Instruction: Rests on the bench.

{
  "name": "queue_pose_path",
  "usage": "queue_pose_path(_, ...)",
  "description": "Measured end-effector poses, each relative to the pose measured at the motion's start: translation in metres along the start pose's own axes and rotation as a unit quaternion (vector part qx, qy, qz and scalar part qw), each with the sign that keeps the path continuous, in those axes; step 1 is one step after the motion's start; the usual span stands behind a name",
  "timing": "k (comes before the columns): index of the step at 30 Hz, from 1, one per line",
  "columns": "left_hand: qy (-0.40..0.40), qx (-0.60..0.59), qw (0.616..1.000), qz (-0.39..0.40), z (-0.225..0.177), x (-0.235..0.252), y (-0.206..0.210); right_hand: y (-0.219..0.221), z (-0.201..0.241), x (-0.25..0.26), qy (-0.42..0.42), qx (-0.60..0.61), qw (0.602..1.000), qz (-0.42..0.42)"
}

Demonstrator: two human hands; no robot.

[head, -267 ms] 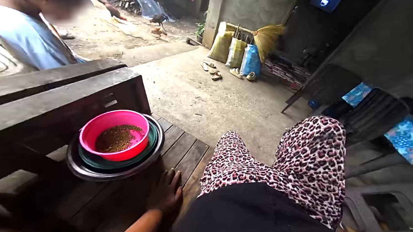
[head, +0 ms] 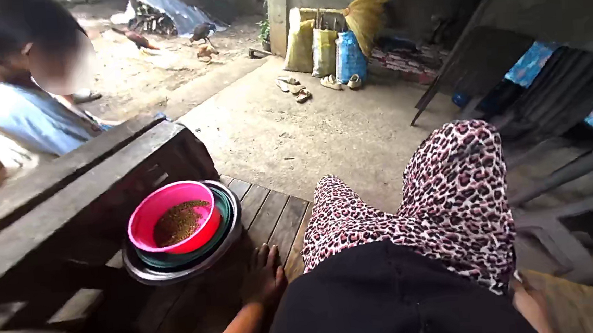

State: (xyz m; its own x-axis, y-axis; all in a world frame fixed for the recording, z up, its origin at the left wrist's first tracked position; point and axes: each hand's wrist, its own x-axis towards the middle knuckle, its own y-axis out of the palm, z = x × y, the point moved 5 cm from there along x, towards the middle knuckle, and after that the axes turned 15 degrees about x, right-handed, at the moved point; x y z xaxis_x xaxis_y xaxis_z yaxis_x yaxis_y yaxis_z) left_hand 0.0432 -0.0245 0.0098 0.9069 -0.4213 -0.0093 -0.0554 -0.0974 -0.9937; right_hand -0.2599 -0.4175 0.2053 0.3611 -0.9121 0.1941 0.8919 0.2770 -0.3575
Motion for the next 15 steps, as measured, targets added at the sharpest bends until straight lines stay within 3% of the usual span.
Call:
queue_pose_path(1,0.000,0.001,1.000,-0.003,0.000,0.001,0.000,0.001,0.004,0.001,0.098,0.005,0.995,0.012)
queue_pose_path(3,0.005,0.015,0.999,-0.041,0.004,0.004,0.012,0.004,0.004,0.004,0.161,0.026,0.986,-0.017)
queue_pose_path(7,0.008,0.031,0.999,-0.040,0.008,0.006,0.023,0.003,-0.002,0.006,0.171,0.028,0.984,-0.035)
queue_pose_path(15,0.010,0.040,0.998,-0.044,0.006,0.006,0.020,0.003,-0.007,0.014,0.144,-0.018,0.989,0.013)
